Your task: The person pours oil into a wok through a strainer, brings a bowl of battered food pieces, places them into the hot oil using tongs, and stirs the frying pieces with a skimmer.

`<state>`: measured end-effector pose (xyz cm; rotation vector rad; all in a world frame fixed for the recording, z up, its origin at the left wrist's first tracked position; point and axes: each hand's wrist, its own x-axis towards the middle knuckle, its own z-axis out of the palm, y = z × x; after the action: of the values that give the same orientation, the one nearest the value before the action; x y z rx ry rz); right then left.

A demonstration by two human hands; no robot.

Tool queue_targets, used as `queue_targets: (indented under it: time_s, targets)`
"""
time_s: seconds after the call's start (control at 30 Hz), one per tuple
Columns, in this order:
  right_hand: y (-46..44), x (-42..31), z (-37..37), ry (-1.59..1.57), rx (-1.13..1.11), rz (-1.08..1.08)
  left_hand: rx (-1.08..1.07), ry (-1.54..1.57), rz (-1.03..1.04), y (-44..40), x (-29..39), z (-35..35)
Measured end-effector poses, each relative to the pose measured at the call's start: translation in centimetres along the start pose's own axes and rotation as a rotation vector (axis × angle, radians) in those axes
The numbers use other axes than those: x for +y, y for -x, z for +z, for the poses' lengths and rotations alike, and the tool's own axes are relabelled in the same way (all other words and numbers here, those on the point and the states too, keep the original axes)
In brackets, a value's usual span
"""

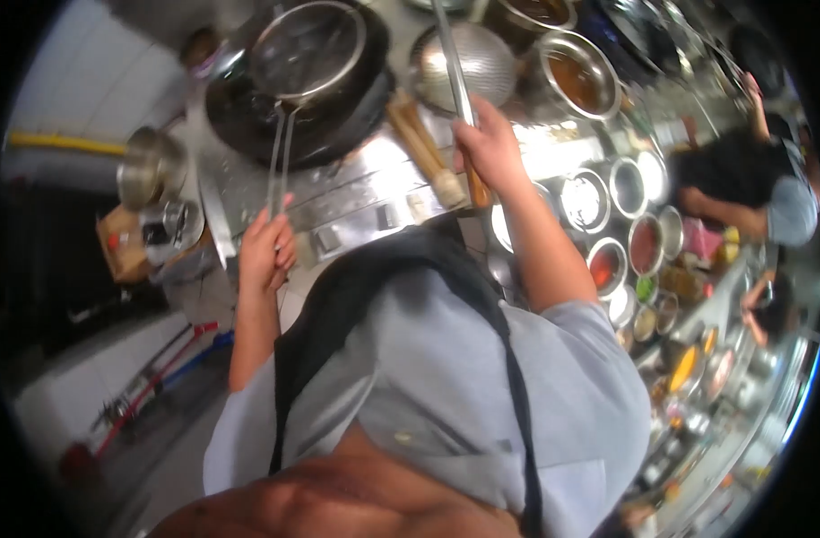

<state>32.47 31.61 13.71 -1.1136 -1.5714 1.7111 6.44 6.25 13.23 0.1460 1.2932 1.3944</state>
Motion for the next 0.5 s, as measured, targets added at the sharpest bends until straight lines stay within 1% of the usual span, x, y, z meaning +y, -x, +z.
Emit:
queue_targets:
  time_s: [0.07,0.13,0.17,0.2,0.23,0.27,0.37,0.43,0.47,0.5]
  targets:
    - [-2.4,-1.1,-3.3,0.225,0.185,-0.072,0.031,-0.013,0.042,0.1,-0.2,-0.1]
    - [-4.0,-3.7,-6.0,0.493,0.366,-0.022,0.017,-0.024,0.054,0.2,-0.4,0.0]
    - [-5.8,-3.3,-8.3,0.653,0.435,-0.041,0.034,-0.023,0.068,0.3,-0.5,0.1]
    - [-7.3,-2.8,-10.5,0.813,0.498,-0.057,0.029,-0.027,0.069,0.4,-0.6,0.2]
    - [-7.5,-4.6,-11.3,0.877,0.454,0.074,0.051,-0.030,0.064,0.5,-0.7,0.3]
    - [-9.2,-3.2,-13.4,0.966,0.523,-0.005,0.075,-0.031,0.060,0.5,-0.8,0.4]
    - [-12.7,-2.3,-17.1,0.975,0.463,0.035,0.096,-0.064,0.059,0.7,-1.1,0.7]
    - [-13.4,-2.7,-17.8,0.525,0.290,0.227,0.103,-0.062,0.046,0.8,-1.4,0.7]
    - [-13.5,-2.7,-18.1,0.524,0.290,0.229,0.111,-0.057,0.035,0.8,-1.5,0.7]
    - [-13.2,-3.3,-18.0,0.258,0.284,0.245,0.111,-0.058,0.033,0.8,-1.7,0.6]
